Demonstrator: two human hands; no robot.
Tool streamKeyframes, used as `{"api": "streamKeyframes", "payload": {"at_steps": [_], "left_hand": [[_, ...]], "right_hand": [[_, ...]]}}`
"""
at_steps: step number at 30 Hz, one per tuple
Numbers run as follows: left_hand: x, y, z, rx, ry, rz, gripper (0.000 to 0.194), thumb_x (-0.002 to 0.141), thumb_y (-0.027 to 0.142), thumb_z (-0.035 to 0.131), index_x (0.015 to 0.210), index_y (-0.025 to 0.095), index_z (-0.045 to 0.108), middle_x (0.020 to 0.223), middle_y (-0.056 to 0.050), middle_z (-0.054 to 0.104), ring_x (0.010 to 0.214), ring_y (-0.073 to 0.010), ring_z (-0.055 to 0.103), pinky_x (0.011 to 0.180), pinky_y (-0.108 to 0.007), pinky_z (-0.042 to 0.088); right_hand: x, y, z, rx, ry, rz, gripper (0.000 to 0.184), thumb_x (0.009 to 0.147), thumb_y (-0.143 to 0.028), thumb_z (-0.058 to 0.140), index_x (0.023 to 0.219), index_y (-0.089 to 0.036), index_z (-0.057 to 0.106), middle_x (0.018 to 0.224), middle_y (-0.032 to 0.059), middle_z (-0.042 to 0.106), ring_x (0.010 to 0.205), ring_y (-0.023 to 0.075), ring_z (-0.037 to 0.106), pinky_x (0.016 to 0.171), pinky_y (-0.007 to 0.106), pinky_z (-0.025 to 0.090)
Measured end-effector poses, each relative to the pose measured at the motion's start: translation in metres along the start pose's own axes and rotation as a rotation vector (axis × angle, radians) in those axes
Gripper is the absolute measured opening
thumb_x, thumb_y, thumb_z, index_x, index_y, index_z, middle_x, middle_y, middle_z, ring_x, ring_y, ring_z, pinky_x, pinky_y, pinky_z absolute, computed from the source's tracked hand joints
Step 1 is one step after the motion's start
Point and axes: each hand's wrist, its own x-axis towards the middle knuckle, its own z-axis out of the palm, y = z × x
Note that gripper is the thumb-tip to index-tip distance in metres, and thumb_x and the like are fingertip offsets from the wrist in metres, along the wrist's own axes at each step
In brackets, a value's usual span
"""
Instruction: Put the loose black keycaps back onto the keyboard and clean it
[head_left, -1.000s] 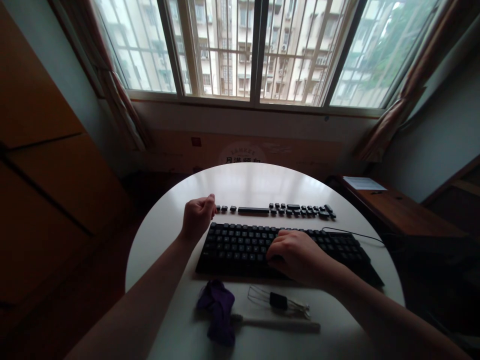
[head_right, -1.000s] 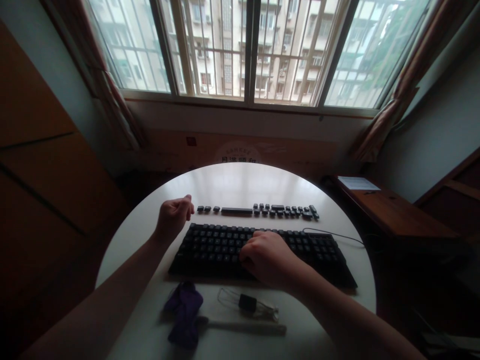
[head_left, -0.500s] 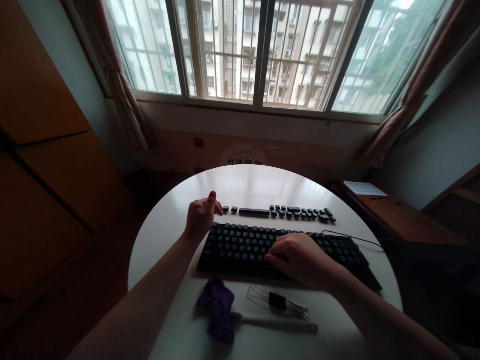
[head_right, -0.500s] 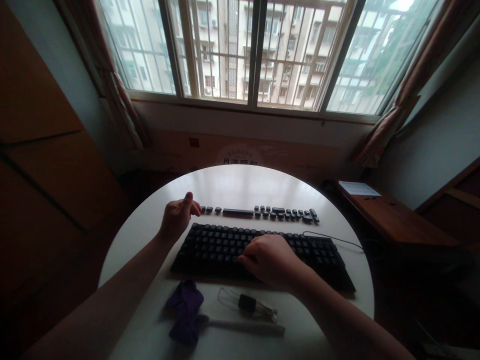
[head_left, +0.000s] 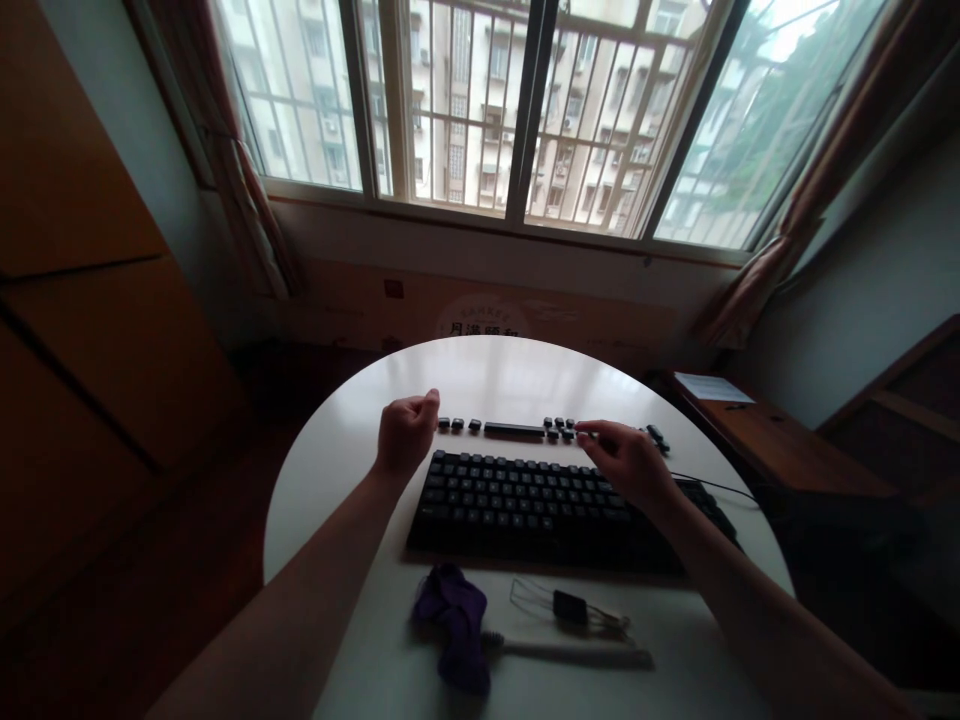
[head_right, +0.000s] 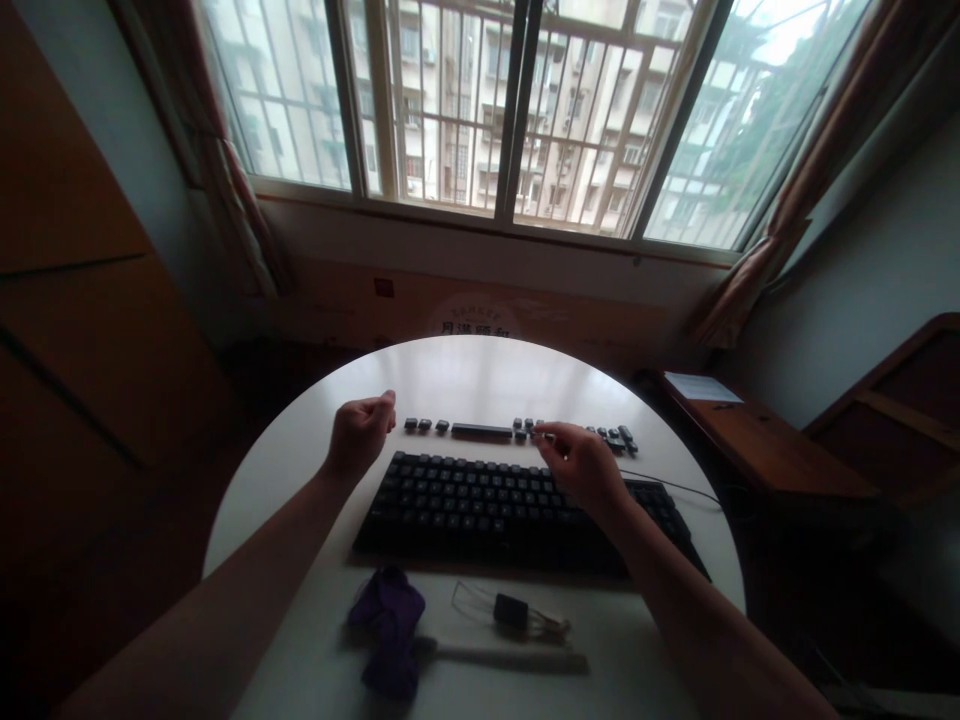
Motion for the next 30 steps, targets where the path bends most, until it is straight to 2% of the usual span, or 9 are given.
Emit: {"api": "streamKeyframes", "payload": {"at_steps": [2,7,10,14,19,25,30], "left_hand": [[0.001,-0.002,0.0,0.039,0.025,0.036,0.049,0.089,0.042,0.049,0.046,0.021,0.039,0.043,0.005,0.035,0.045,-0.0115,0.038,0.051,-0.026,0.03],[0.002,-0.002,0.001,0.065,0.077,0.053,0.04,0.082,0.037,0.055,0.052,0.021,0.033,0.047,0.007,0.031,0.049,-0.0108,0.033,0.053,-0.025,0.028],[0.001,-0.001,0.001,0.064,0.084,0.045,0.037,0.08,0.033,0.053,0.053,0.021,0.03,0.05,0.007,0.029,0.05,-0.0107,0.03,0.053,-0.025,0.027],[0.001,-0.002,0.0,0.041,0.076,0.049,0.039,0.079,0.032,0.051,0.054,0.022,0.023,0.052,0.006,0.022,0.05,-0.0102,0.026,0.051,-0.025,0.024],[0.0,-0.003,-0.001,0.016,0.063,0.05,0.041,0.08,0.033,0.049,0.053,0.022,0.021,0.052,0.006,0.019,0.048,-0.0096,0.023,0.049,-0.025,0.022],[-0.001,-0.003,0.001,0.017,0.011,0.057,0.042,0.08,0.033,0.05,0.052,0.022,0.021,0.05,0.006,0.019,0.047,-0.0095,0.024,0.048,-0.025,0.022],[0.0,-0.001,-0.001,0.04,0.061,0.061,0.042,0.083,0.03,0.05,0.053,0.022,0.022,0.051,0.006,0.02,0.048,-0.0103,0.024,0.049,-0.025,0.023]], "right_hand": [[0.008,0.003,0.0,-0.035,-0.015,-0.005,0.03,0.088,-0.038,0.059,0.109,-0.022,0.074,0.073,0.0012,0.066,0.061,0.013,0.056,0.062,0.024,0.043],[0.051,0.008,0.001,-0.203,-0.156,-0.066,0.021,0.086,-0.031,0.06,0.093,-0.021,0.078,0.091,0.0048,0.07,0.082,0.0161,0.063,0.08,0.026,0.047],[0.08,0.014,0.009,-0.297,-0.278,-0.05,0.022,0.086,-0.03,0.06,0.094,-0.019,0.079,0.1,0.0069,0.072,0.094,0.0188,0.065,0.09,0.027,0.046],[0.105,0.024,0.026,-0.345,-0.371,0.002,0.022,0.082,-0.027,0.064,0.093,-0.018,0.08,0.103,0.008,0.073,0.097,0.0204,0.066,0.091,0.026,0.047],[0.115,0.029,0.039,-0.371,-0.467,0.053,0.024,0.08,-0.032,0.068,0.097,-0.02,0.08,0.099,0.0072,0.075,0.092,0.0195,0.068,0.086,0.024,0.048],[0.117,0.027,0.042,-0.376,-0.533,0.082,0.027,0.083,-0.038,0.066,0.098,-0.021,0.081,0.091,0.0063,0.076,0.089,0.0188,0.069,0.082,0.024,0.048],[0.117,0.023,0.043,-0.379,-0.554,0.086,0.023,0.079,-0.034,0.07,0.096,-0.022,0.081,0.09,0.0049,0.076,0.087,0.0185,0.069,0.078,0.022,0.048]]}}
